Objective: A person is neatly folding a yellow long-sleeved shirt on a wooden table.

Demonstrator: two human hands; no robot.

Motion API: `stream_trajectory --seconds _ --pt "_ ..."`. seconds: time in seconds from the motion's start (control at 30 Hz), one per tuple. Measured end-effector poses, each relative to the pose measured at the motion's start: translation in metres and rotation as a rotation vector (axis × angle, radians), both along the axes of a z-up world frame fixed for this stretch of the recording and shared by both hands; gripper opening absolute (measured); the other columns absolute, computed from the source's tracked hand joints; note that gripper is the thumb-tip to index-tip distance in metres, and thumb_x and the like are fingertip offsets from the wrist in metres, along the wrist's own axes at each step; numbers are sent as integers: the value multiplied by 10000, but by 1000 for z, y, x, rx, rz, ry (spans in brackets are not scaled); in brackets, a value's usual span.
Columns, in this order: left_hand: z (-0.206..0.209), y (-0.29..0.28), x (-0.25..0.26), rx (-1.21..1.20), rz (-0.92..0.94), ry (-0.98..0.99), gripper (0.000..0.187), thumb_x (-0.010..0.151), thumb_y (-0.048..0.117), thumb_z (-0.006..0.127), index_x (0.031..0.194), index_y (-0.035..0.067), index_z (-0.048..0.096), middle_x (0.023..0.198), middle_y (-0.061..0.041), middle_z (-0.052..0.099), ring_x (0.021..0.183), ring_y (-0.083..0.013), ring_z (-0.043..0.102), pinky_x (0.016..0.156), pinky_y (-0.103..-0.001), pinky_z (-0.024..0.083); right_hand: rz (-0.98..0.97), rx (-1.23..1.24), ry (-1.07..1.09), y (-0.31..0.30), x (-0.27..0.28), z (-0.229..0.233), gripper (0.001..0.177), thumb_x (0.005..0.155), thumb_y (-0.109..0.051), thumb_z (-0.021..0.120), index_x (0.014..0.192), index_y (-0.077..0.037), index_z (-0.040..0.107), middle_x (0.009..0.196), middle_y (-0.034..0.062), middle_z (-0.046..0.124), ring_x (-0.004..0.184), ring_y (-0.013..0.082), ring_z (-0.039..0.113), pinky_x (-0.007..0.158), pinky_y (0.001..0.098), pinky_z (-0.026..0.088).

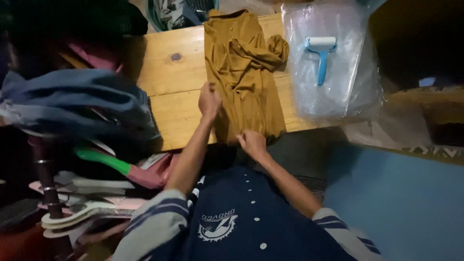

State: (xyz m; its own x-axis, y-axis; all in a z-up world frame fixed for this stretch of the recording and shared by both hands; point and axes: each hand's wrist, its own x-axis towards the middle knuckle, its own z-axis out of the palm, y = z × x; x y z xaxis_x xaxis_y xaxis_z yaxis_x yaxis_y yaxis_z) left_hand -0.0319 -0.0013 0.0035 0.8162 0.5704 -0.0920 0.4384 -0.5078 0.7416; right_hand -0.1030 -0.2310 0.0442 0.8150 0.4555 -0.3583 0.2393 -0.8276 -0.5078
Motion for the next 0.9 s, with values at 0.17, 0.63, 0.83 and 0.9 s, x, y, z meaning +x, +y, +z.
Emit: stream_trajectory --seconds 0.17,0.63,0.83,0.9 --pt "-45 -45 -95 55 137 298 474 981 360 612 1338 76 482 1218 -197 628 1053 -443 685 831 -604 573 224 132 -334 -2 5 -29 326 990 -337 677 1249 -142 649 1271 163 572 1225 394 537 1017 620 411" --pt "-57 -63 -187 -283 141 195 394 984 506 637 949 113 623 950 -176 688 998 -469 683 776 -535 545 518 -33 -427 -19 -1 -82 662 1032 -417 562 1635 -318 307 1703 163 219 1568 386 205 1178 699 226" --pt "-46 -50 -205 -136 132 283 294 950 360 733 828 124 607 733 -59 696 795 -414 720 662 -473 560 558 -85 -402 -29 -4 -74 724 1006 -485 569 1642 -332 259 1720 129 175 1584 358 165 1210 688 194" --pt "-65 -44 -205 -27 92 438 308 898 449 701 954 147 675 925 -199 736 987 -455 717 799 -552 572 515 -18 -332 -30 -3 -70 691 1008 -490 581 1620 -300 323 1690 136 254 1551 357 263 1203 673 244"
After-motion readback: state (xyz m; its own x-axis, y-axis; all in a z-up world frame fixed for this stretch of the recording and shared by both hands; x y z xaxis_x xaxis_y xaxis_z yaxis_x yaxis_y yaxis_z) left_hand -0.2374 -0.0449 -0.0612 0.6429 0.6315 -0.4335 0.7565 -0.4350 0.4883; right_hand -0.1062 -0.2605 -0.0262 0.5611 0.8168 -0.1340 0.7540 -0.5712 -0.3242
